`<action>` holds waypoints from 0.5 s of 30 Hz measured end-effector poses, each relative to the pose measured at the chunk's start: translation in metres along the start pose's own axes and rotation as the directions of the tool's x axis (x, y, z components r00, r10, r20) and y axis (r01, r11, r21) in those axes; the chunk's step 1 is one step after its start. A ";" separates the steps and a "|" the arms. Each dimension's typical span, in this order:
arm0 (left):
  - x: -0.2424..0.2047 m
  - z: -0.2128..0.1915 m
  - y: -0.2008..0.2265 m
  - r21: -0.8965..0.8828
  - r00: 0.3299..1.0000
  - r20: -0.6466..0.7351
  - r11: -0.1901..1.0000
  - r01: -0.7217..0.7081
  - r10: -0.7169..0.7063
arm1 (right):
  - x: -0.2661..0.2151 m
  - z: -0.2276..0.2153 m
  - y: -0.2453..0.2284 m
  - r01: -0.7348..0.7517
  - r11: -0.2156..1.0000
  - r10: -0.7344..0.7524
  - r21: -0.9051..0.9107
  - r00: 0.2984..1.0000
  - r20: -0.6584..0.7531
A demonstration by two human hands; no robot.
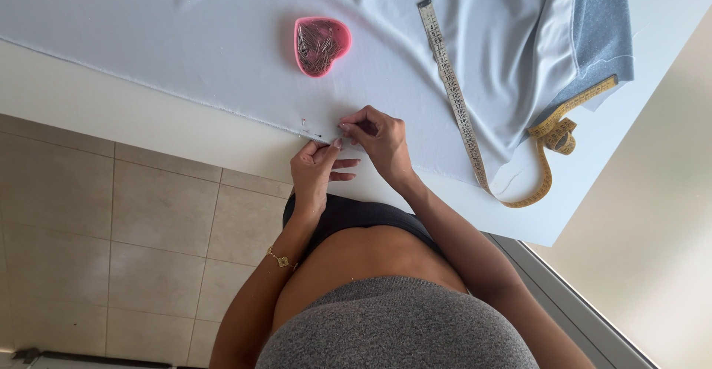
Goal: The person measures a light blue fabric on a white table using a measuring tape and ruler. They then pick up pins from a pink heart-shaped container and insert them into the fabric along the measured edge to secure it.
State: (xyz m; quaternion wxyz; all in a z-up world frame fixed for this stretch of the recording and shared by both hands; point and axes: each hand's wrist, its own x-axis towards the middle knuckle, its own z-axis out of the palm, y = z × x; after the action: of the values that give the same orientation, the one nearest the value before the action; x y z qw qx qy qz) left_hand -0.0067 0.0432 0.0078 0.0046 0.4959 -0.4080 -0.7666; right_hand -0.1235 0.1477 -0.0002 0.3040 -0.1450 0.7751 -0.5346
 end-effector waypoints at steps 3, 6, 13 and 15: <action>-0.001 0.000 0.001 -0.007 1.000 -0.002 1.000 -0.010 0.010 | -0.002 -0.002 -0.005 0.021 1.000 -0.021 -0.015 1.000 0.007; 0.000 -0.001 -0.003 -0.008 1.000 -0.003 1.000 -0.025 0.025 | -0.003 -0.002 -0.014 0.046 0.999 -0.045 -0.028 0.999 0.023; 0.002 -0.003 -0.008 -0.005 0.999 -0.002 0.999 -0.040 0.040 | -0.005 0.000 -0.014 0.095 0.992 -0.092 -0.086 0.995 0.037; 0.001 -0.003 -0.006 -0.004 0.999 0.003 0.999 -0.042 0.042 | -0.005 -0.001 -0.017 0.053 0.998 -0.052 -0.045 0.998 0.029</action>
State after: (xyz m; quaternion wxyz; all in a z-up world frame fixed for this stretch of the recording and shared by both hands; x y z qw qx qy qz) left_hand -0.0027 0.0452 0.0026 0.0212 0.4860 -0.4170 -0.7678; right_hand -0.1223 0.1441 0.0172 0.2970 -0.1797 0.7789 -0.5224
